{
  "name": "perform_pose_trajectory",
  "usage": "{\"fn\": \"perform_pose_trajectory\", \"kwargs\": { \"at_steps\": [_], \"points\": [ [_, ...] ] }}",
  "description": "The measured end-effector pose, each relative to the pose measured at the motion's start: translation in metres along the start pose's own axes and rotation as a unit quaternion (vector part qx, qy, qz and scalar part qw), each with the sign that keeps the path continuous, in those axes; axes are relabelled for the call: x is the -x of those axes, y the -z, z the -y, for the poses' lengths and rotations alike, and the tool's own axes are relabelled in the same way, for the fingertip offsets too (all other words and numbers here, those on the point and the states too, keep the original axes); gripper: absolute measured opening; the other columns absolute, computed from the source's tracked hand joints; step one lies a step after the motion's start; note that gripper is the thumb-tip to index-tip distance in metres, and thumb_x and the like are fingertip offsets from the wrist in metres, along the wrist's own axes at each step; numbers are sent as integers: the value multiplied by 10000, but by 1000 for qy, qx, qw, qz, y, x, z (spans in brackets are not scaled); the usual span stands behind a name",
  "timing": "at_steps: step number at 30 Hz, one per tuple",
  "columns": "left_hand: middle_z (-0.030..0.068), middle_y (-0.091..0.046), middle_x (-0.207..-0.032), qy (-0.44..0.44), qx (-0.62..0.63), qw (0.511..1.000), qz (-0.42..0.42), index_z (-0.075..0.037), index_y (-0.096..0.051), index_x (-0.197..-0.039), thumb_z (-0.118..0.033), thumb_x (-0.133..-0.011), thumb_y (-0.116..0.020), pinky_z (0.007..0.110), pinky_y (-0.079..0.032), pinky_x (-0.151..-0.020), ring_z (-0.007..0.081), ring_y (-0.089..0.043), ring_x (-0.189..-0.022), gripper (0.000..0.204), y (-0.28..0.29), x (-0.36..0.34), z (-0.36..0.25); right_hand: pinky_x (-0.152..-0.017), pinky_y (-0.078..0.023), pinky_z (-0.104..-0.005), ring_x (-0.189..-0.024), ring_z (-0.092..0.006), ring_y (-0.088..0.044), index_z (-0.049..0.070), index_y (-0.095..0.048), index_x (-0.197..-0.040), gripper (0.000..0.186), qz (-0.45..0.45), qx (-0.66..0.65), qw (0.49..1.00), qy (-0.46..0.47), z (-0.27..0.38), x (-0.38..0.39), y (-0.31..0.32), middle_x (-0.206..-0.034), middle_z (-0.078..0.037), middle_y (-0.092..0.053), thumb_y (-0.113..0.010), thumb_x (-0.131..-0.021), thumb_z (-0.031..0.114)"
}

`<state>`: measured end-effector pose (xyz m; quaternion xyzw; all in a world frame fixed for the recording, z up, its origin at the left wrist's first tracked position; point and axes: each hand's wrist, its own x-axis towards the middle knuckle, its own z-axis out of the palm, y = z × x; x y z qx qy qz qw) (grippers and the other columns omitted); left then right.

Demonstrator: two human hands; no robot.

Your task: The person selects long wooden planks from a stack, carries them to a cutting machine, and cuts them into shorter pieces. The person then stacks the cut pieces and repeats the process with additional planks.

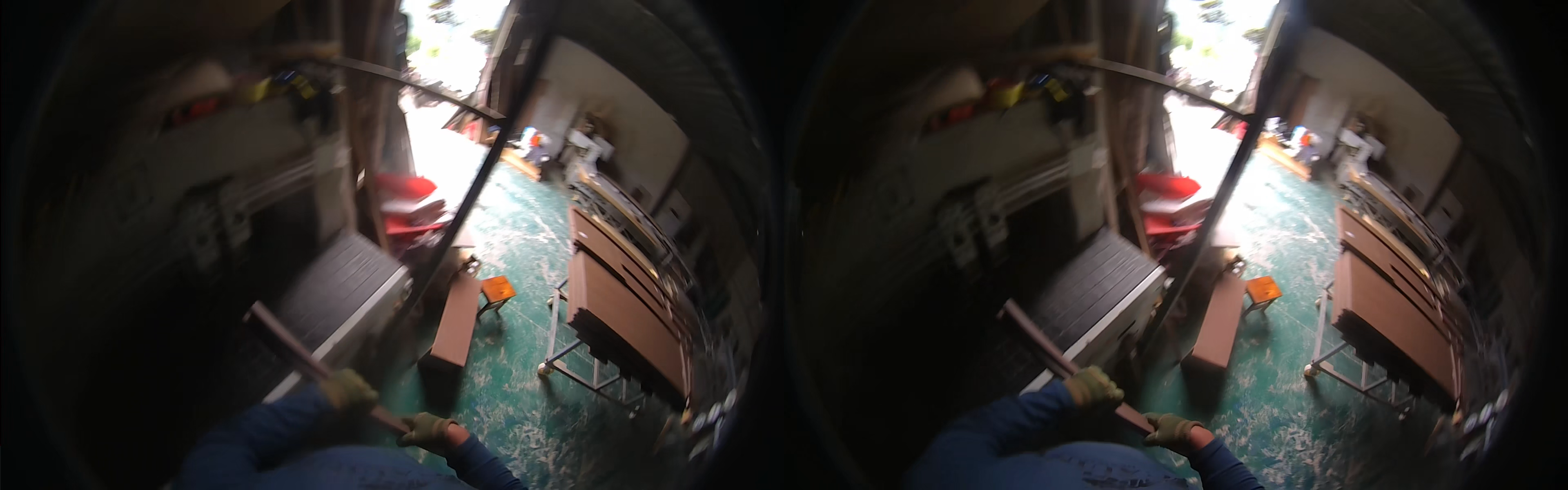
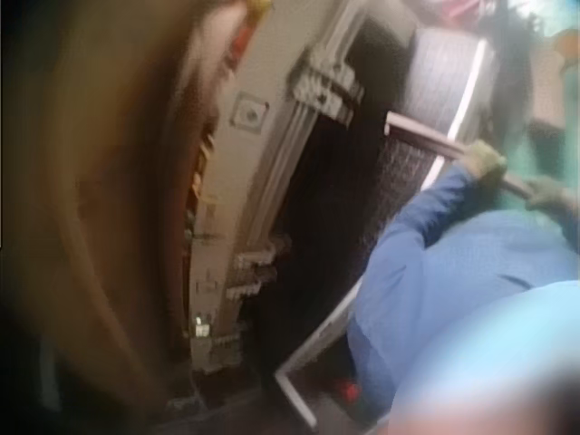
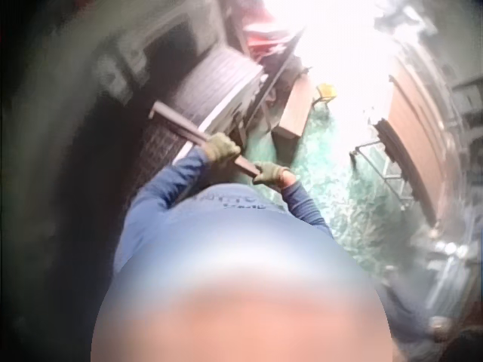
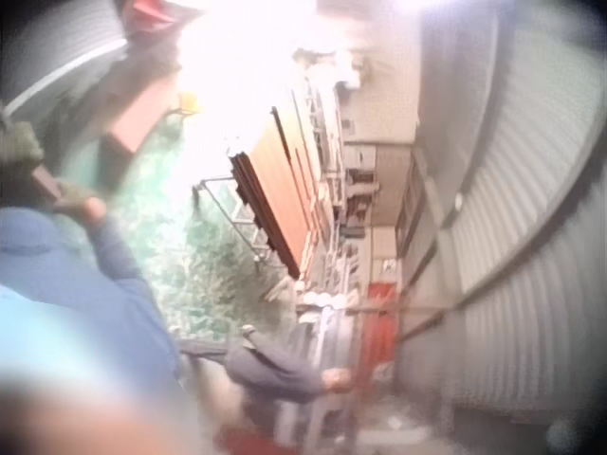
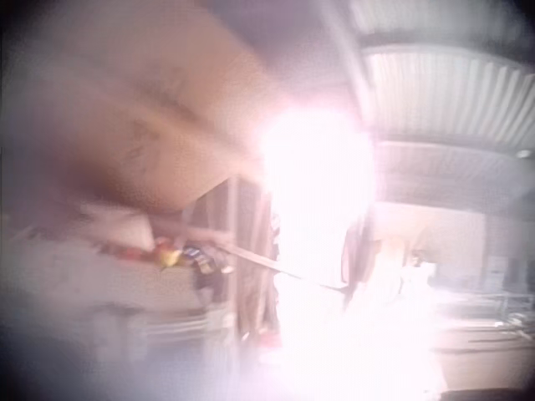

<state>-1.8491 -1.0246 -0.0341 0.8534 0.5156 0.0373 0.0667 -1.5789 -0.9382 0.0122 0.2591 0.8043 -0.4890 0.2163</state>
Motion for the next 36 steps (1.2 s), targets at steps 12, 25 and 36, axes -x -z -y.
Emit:
{"fn": "perform_pose_trajectory", "kwargs": {
  "at_steps": [12, 25, 36],
  "points": [
    [104, -668, -1213, 141, 18, 985, -103, -198, -673, -1159, -288, -726, -796, 506, -354, -1178, 306, -604, -1258, 459, -21, 64, 39, -872, -587, -347, -988, -187, -724, -3, -653, -1244, 560, -98, -209, 973, 16, -26, -91, -78, -1091, -134, -769, -902, -767, 154],
    [255, -322, -1676, 589, 45, 716, -373, -25, -333, -1638, -398, -983, -645, 504, -204, -1305, 431, -279, -1566, 816, -113, 100, 142, -740, -562, -288, -827, -124, -667, -3, -658, -1206, 445, -8, -304, 952, 39, 2, -231, -52, -985, -35, -735, -882, -876, 195],
    [243, -390, -1644, 641, -10, 733, -227, -45, -398, -1613, -482, -1031, -546, 547, -153, -1309, 392, -342, -1540, 743, -102, 105, 148, -708, -525, -290, -791, -93, -607, 6, -706, -1086, 333, -43, -240, 970, 5, 3, -256, -39, -903, -12, -713, -784, -986, 315]
  ]
}}
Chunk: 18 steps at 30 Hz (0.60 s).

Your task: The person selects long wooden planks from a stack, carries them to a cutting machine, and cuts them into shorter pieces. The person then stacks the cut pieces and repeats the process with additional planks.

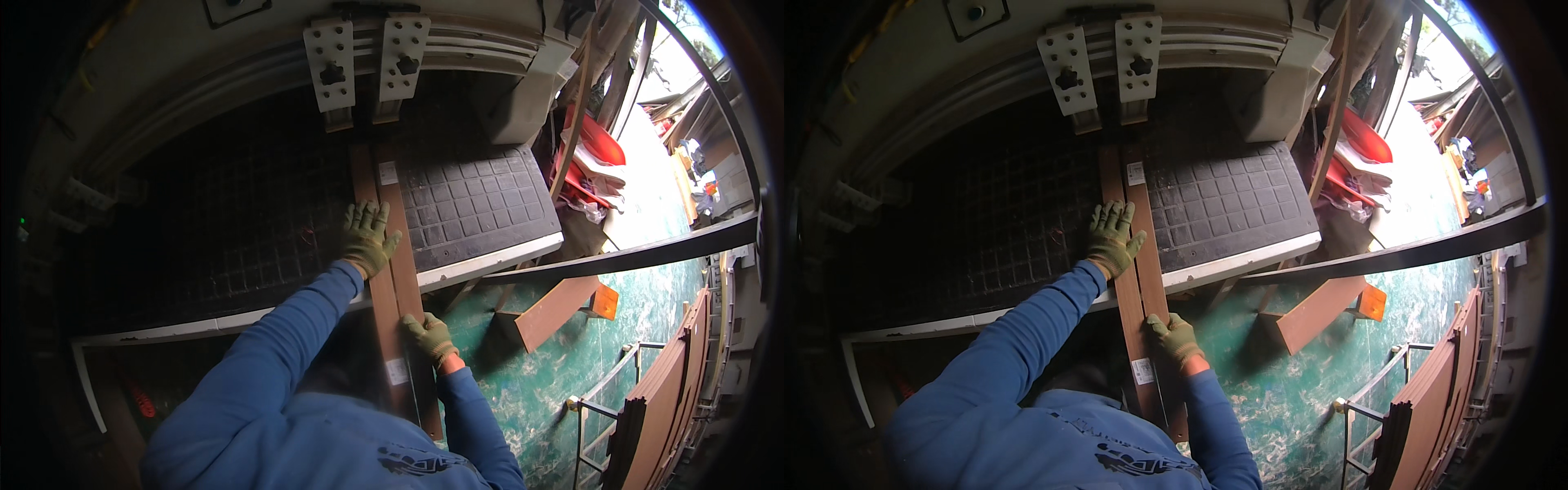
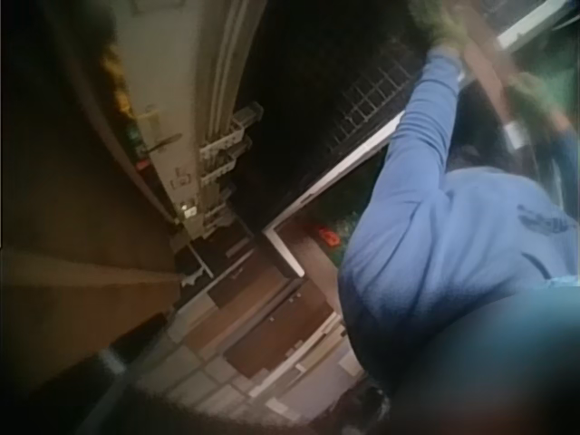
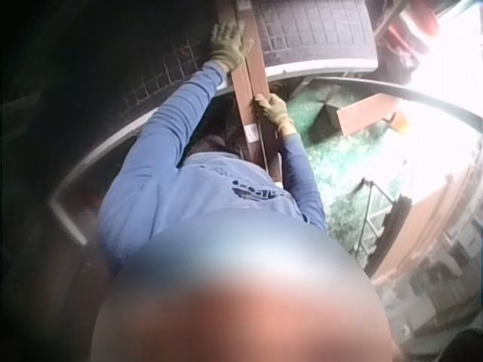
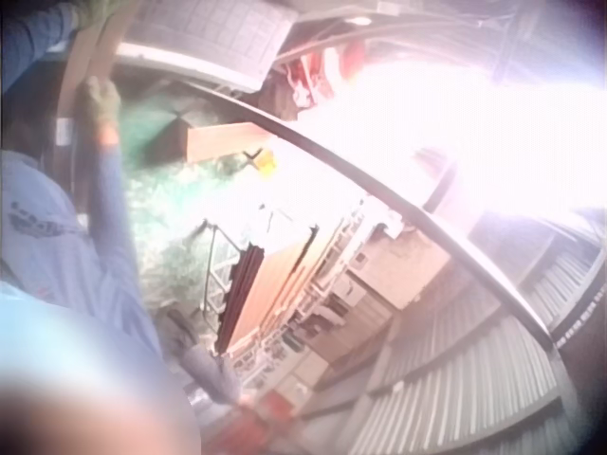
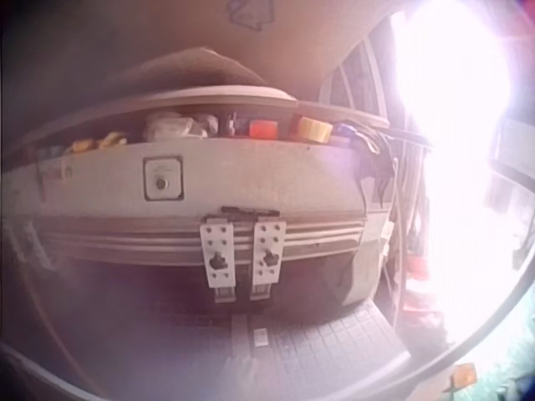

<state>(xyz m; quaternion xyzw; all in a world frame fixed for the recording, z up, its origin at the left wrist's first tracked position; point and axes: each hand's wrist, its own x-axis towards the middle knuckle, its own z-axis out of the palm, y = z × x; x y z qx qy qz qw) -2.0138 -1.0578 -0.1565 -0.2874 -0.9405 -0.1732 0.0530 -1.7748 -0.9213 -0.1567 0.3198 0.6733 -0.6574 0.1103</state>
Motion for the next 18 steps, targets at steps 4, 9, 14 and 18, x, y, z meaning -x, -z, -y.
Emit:
{"fn": "perform_pose_trajectory", "kwargs": {
  "at_steps": [4, 9, 14, 18],
  "points": [
    [254, -374, -1652, 9, -33, 998, 43, -67, -421, -1608, -532, -1031, -513, 561, -107, -1312, 403, -313, -1552, 746, 11, -4, -8, -702, -514, -290, -787, -87, -592, 11, -707, -1108, 344, 42, -10, 999, -28, 3, -8, -2, -922, -12, -711, -789, -981, 320],
    [262, -362, -1658, 3, -35, 998, 42, -67, -450, -1592, -509, -1018, -542, 566, -99, -1312, 425, -280, -1565, 731, -2, -3, -7, -710, -506, -298, -781, -99, -578, 15, -712, -1124, 383, 61, -13, 998, -30, -11, -18, 3, -913, -19, -707, -797, -970, 355],
    [258, -370, -1655, -18, -15, 1000, 8, 1, -461, -1562, -452, -1006, -567, 570, -114, -1309, 423, -278, -1568, 726, -23, -8, -5, -716, -499, -261, -830, -67, -598, 19, -698, -1183, 380, 84, 26, 996, -35, -20, -30, 7, -982, 2, -717, -775, -991, 337],
    [251, -390, -1645, -12, 9, 1000, -5, 16, -475, -1545, -417, -998, -589, 575, -128, -1307, 420, -298, -1560, 707, -28, -8, -5, -745, -514, -276, -853, -91, -620, 6, -673, -1245, 437, 68, 15, 997, -13, -25, -30, 8, -1003, -33, -731, -781, -982, 339]
  ]
}}
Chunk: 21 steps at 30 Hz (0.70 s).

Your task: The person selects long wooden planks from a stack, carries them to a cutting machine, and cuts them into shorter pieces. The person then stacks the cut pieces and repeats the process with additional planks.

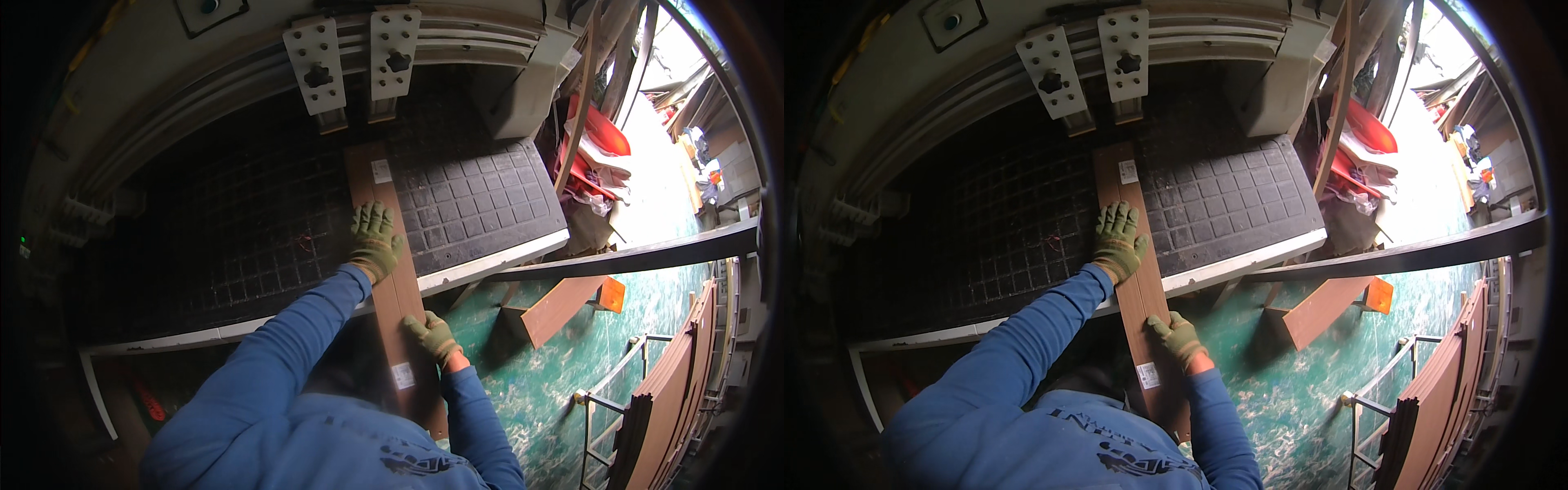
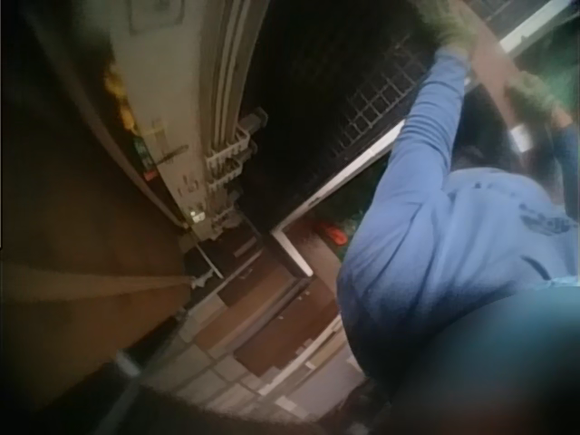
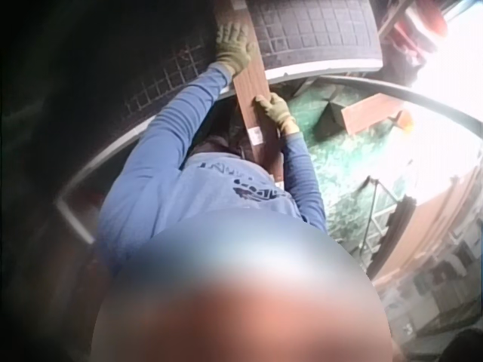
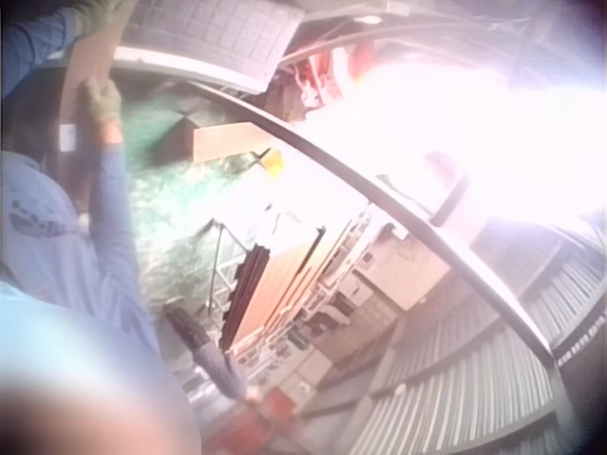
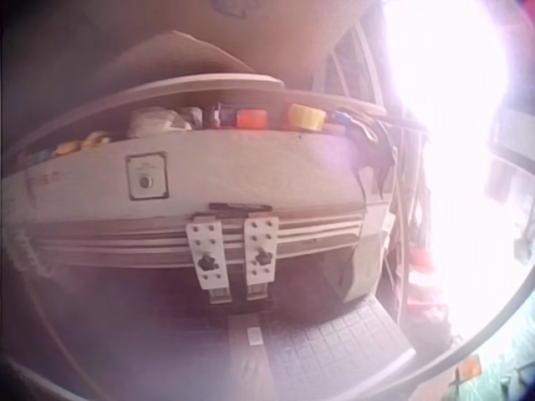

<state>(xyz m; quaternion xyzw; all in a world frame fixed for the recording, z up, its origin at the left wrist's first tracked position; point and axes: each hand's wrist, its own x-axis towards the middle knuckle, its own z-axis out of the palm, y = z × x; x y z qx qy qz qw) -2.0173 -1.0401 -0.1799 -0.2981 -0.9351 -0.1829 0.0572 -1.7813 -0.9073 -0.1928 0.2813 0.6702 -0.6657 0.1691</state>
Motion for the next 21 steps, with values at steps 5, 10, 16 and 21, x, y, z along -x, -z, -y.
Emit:
{"fn": "perform_pose_trajectory", "kwargs": {
  "at_steps": [5, 10, 16, 21],
  "points": [
    [245, -420, -1625, 0, 14, 1000, -23, 11, -494, -1530, -392, -987, -620, 581, -158, -1300, 420, -330, -1544, 688, 0, -1, 1, -821, -570, -331, -945, -145, -700, 3, -631, -1328, 518, -47, -8, 998, 31, -28, 64, 6, -1063, -116, -765, -781, -973, 349],
    [247, -463, -1593, 4, 33, 999, -42, 11, -525, -1505, -383, -982, -632, 590, -188, -1291, 428, -372, -1518, 664, -3, -1, 2, -824, -580, -388, -918, -247, -748, -10, -673, -1250, 524, -104, 89, 990, -25, -63, 150, 3, -1012, -187, -772, -736, -978, 433],
    [240, -499, -1570, -1, -2, 998, -68, 3, -563, -1482, -371, -980, -644, 575, -232, -1283, 419, -424, -1485, 631, -13, -26, 23, -800, -578, -429, -898, -356, -760, 6, -703, -1164, 502, -145, 130, 980, -49, -33, 135, 3, -957, -239, -754, -713, -961, 465],
    [220, -469, -1604, 42, 9, 998, -46, -25, -560, -1497, -397, -1010, -622, 519, -249, -1288, 414, -420, -1486, 616, -17, -72, 49, -775, -572, -439, -857, -400, -738, 26, -702, -1130, 505, -137, 176, 973, -58, 9, 92, 8, -911, -242, -734, -693, -962, 502]
  ]
}}
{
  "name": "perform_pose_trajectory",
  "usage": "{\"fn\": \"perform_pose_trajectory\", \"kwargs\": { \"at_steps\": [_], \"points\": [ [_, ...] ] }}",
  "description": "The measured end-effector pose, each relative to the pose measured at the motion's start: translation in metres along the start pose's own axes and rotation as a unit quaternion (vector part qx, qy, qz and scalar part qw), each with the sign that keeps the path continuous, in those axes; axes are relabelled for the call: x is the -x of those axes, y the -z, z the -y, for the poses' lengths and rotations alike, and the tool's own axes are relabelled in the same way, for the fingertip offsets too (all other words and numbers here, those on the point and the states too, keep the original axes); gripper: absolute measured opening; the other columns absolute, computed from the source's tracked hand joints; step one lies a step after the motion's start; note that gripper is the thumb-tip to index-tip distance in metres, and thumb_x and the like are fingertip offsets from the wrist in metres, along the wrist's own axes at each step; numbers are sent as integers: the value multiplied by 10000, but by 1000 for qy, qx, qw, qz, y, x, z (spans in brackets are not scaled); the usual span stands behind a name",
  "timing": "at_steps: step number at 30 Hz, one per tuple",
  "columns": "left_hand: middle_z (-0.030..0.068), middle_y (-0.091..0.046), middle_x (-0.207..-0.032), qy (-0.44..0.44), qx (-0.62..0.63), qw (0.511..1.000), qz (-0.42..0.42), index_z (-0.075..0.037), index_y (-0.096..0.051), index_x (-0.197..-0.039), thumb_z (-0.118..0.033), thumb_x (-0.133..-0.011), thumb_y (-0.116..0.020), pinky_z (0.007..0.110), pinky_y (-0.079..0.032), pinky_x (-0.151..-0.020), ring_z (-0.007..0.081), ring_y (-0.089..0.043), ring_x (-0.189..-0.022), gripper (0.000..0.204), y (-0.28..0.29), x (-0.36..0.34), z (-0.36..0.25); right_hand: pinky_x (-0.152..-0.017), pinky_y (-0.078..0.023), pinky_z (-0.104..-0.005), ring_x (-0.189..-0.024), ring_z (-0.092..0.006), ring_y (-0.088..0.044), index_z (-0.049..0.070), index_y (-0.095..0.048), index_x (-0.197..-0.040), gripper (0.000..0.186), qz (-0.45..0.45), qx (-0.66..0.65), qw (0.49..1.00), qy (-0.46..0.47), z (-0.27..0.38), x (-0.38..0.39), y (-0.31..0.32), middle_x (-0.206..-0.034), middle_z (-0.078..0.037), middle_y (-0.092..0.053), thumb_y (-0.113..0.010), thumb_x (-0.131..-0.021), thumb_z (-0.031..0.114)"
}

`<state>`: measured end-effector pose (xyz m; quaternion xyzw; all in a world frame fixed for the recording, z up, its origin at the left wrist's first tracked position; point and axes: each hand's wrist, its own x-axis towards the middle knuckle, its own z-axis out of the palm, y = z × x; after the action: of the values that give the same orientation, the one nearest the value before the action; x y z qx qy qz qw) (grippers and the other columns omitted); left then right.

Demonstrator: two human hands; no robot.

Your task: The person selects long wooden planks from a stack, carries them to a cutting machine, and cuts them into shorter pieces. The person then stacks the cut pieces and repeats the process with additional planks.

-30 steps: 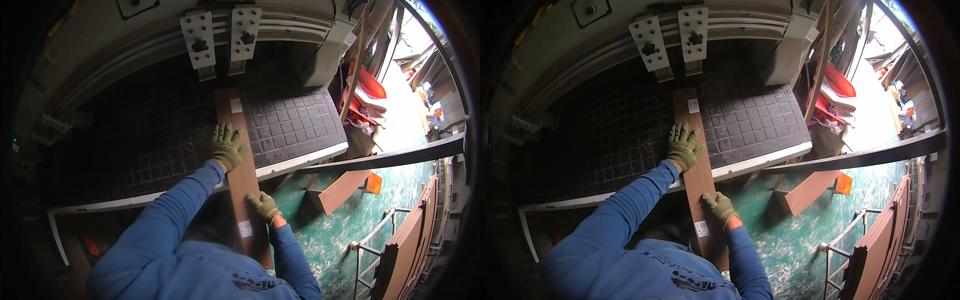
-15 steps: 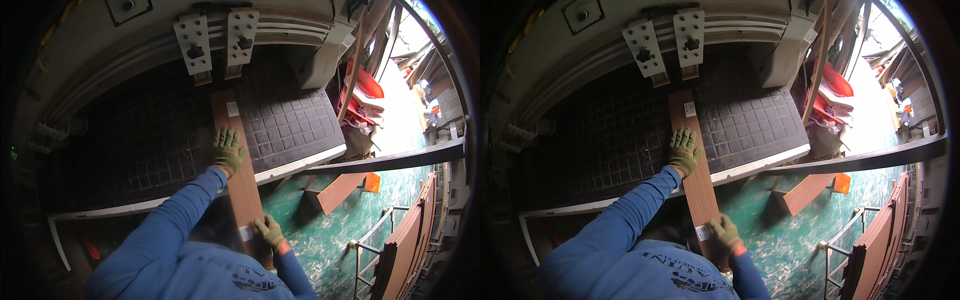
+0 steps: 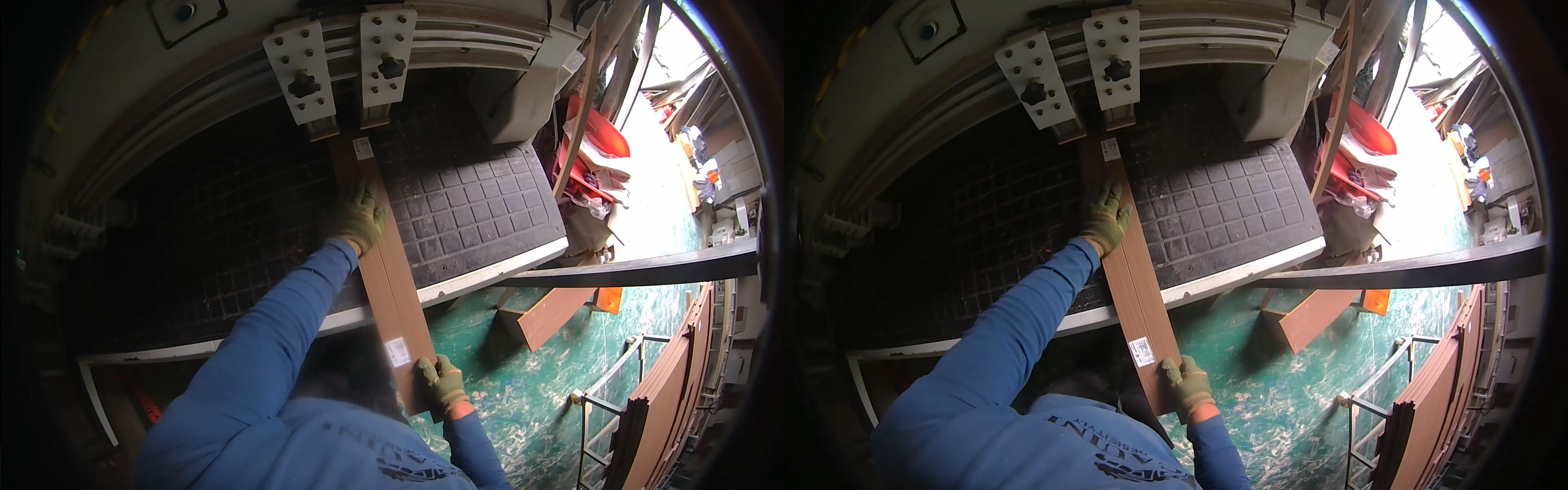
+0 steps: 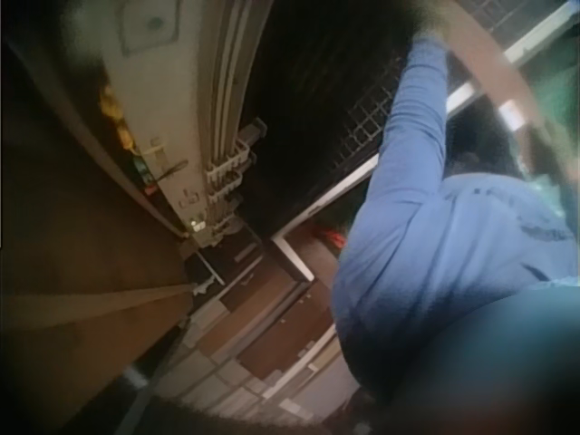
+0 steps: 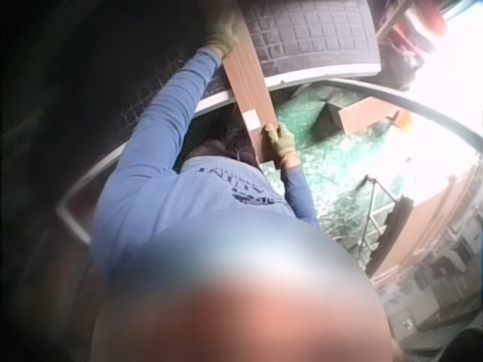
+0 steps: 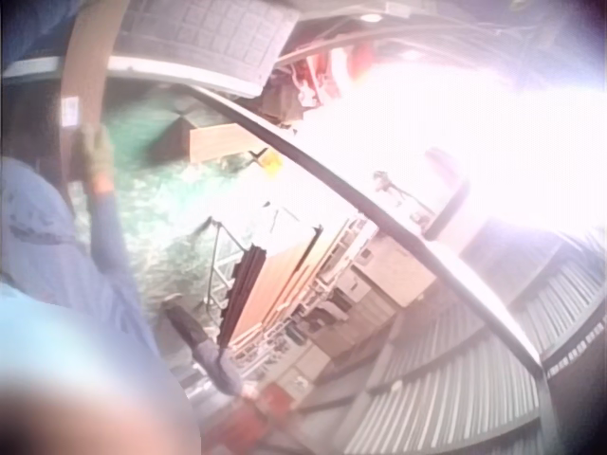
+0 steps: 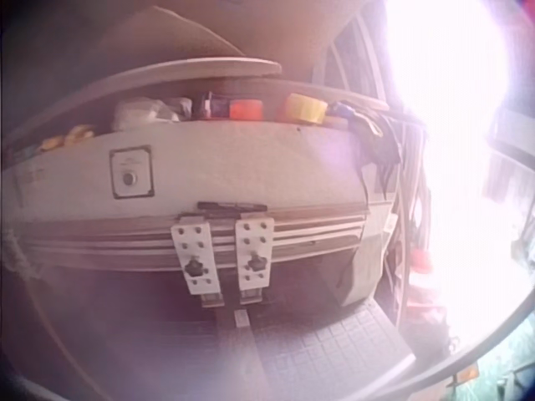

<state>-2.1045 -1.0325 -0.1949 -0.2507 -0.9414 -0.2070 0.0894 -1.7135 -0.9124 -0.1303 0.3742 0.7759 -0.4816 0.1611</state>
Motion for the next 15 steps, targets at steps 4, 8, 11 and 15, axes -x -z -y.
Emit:
{"fn": "perform_pose_trajectory", "kwargs": {
  "at_steps": [4, 8, 11, 15],
  "points": [
    [218, -426, -1636, 8, -21, 1000, 20, -29, -543, -1513, -398, -1029, -598, 507, -246, -1291, 415, -378, -1515, 611, 0, -26, 9, -763, -568, -443, -840, -375, -739, 23, -704, -1136, 524, -3, -3, 1000, 20, 17, -19, -4, -896, -234, -730, -700, -962, 517],
    [206, -399, -1658, 57, 33, 996, 56, -45, -507, -1545, -392, -1042, -578, 500, -229, -1299, 410, -334, -1542, 616, 1, -41, 12, -741, -560, -346, -786, -140, -651, 4, -717, -1165, 460, -8, -21, 1000, 13, 24, -34, -8, -853, -120, -734, -751, -963, 416],
    [196, -399, -1660, 39, 0, 998, 45, -58, -493, -1557, -386, -1043, -574, 497, -222, -1303, 412, -324, -1548, 615, 4, -50, 15, -759, -563, -342, -821, -132, -651, 8, -719, -1177, 464, 6, -35, 999, -16, 29, -41, -9, -883, -104, -739, -753, -961, 417],
    [190, -404, -1658, 24, -27, 999, 35, -60, -507, -1546, -361, -1037, -591, 499, -228, -1302, 409, -323, -1547, 597, 5, -57, 18, -768, -571, -412, -831, -320, -742, 38, -714, -1156, 523, 2, -36, 999, 12, 36, -43, -7, -896, -207, -741, -703, -959, 522]
  ]
}}
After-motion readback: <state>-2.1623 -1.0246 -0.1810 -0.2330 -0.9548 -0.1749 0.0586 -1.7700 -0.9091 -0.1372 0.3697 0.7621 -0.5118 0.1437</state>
